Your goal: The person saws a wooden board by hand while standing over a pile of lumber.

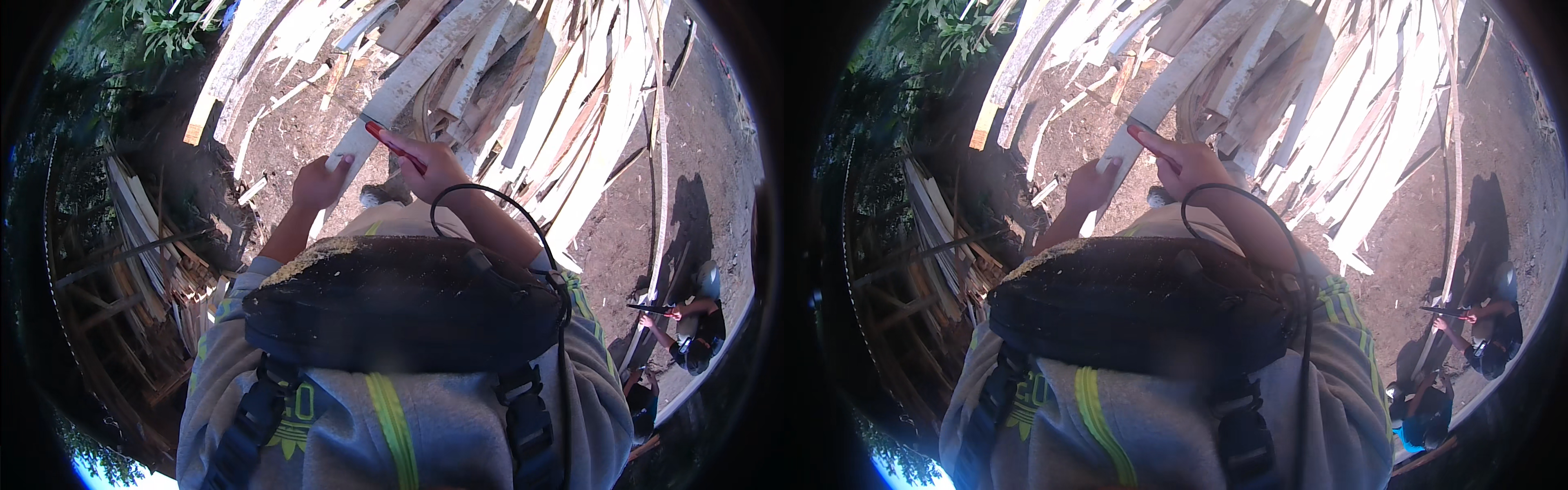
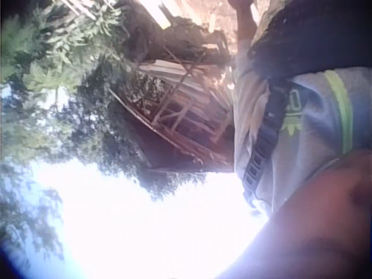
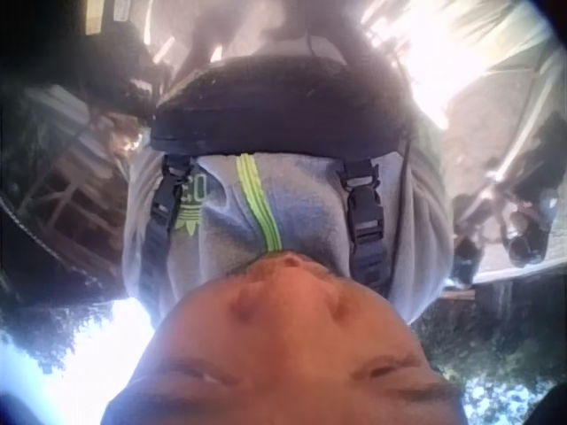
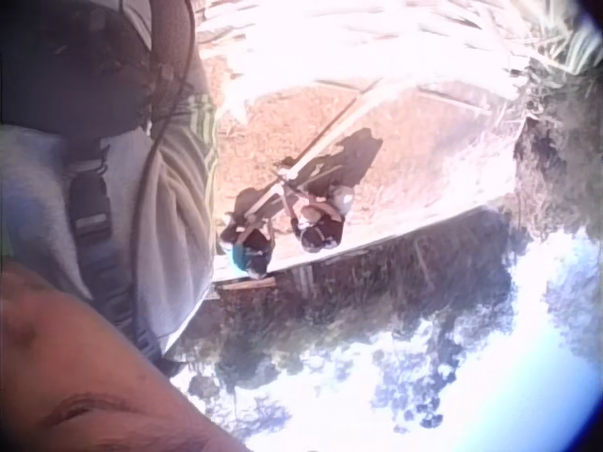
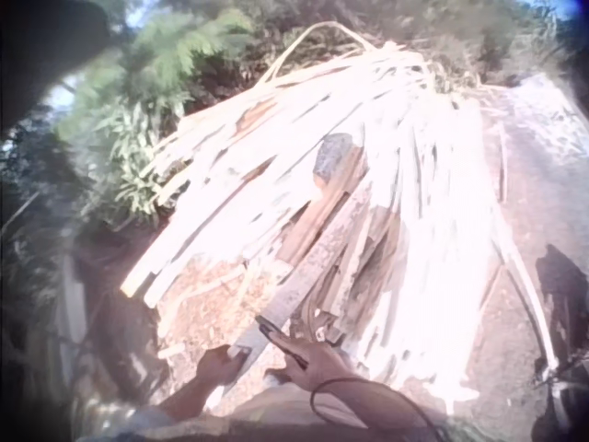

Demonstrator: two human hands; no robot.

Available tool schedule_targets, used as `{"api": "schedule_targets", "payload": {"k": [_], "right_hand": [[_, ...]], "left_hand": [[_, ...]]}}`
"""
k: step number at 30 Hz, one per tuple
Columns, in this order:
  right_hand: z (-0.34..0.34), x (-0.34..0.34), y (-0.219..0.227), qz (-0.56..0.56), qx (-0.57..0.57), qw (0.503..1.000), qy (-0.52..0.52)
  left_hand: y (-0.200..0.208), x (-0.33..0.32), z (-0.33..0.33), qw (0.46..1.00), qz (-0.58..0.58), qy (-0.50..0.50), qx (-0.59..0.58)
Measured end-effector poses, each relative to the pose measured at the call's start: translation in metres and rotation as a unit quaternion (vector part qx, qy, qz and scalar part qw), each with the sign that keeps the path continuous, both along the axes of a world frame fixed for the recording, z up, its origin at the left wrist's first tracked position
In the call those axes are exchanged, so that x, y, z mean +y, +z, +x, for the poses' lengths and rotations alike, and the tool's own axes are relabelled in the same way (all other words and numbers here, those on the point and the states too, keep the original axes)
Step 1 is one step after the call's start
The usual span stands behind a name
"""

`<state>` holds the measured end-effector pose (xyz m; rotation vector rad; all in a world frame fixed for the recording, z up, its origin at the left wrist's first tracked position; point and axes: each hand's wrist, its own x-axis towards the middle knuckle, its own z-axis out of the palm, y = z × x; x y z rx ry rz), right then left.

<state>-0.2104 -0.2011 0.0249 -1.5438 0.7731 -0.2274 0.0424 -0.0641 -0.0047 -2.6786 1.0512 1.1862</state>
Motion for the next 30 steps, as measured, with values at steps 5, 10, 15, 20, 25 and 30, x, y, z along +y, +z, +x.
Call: {"api": "schedule_targets", "payload": {"k": [5,10,15,20,25,30], "right_hand": [[-0.039,-0.005,0.004,-0.025,-0.048,0.996,0.065],[-0.091,0.015,0.022,-0.048,-0.091,0.995,-0.002],[-0.066,0.019,0.001,-0.088,-0.073,0.993,-0.013],[-0.072,0.042,-0.004,-0.038,-0.067,0.996,-0.047],[-0.075,0.049,0.016,0.065,-0.073,0.990,-0.101],[-0.091,0.043,0.019,-0.013,-0.009,1.000,-0.025]], "left_hand": [[-0.008,-0.005,0.032,0.999,0.002,-0.017,-0.030],[-0.004,-0.006,0.026,0.998,-0.015,-0.032,-0.042],[-0.017,-0.021,0.064,0.999,0.018,-0.047,0.005],[0.018,-0.020,0.053,0.997,0.040,-0.065,-0.032],[0.039,-0.003,-0.002,0.986,-0.067,-0.109,-0.111],[0.020,-0.005,-0.016,0.987,-0.075,-0.070,-0.124]]}}
